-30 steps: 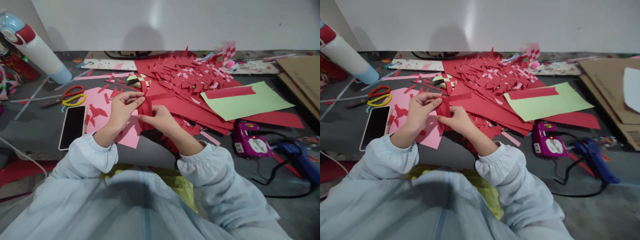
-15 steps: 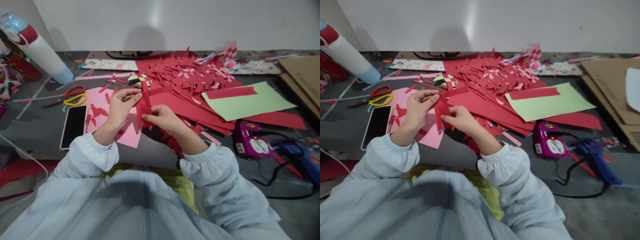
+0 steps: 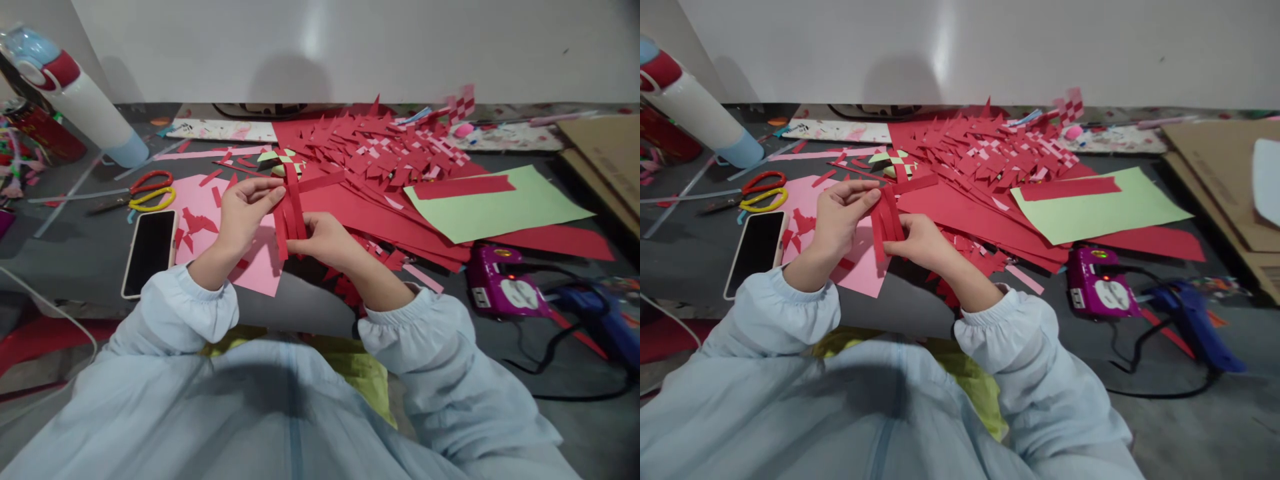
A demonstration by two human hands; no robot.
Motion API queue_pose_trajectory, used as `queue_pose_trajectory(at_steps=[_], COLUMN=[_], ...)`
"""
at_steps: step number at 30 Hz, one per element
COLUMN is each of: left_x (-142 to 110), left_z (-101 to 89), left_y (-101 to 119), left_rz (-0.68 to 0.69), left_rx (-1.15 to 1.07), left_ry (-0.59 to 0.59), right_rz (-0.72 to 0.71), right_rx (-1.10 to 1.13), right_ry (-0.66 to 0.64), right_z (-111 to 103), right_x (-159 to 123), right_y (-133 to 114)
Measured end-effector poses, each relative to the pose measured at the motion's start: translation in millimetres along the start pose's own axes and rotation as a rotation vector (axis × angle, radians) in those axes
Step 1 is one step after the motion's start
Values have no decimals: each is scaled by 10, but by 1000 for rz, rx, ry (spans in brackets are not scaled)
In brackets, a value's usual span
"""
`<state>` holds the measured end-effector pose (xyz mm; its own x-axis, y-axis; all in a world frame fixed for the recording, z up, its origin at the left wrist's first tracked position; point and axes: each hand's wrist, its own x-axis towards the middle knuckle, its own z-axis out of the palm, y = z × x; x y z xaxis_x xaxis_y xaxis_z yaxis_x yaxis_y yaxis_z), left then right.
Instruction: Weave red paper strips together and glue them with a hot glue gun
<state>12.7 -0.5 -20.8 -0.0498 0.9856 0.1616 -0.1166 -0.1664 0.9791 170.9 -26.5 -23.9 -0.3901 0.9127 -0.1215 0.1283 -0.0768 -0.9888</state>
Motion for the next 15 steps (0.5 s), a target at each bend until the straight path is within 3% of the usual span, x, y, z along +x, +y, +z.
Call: queue_pose_trajectory(at_steps=[9, 15], left_x=[13, -14], left_z=[-21, 9], left_y=[40, 66], left_rz=[135, 166], left_rx=[126, 184], left_ry=[45, 67], right_rz=[8, 22], right_rx=[35, 64], right_ry=[-180, -162], right_z=[-29, 12], right_x=[-49, -30], right_y=[-52, -25])
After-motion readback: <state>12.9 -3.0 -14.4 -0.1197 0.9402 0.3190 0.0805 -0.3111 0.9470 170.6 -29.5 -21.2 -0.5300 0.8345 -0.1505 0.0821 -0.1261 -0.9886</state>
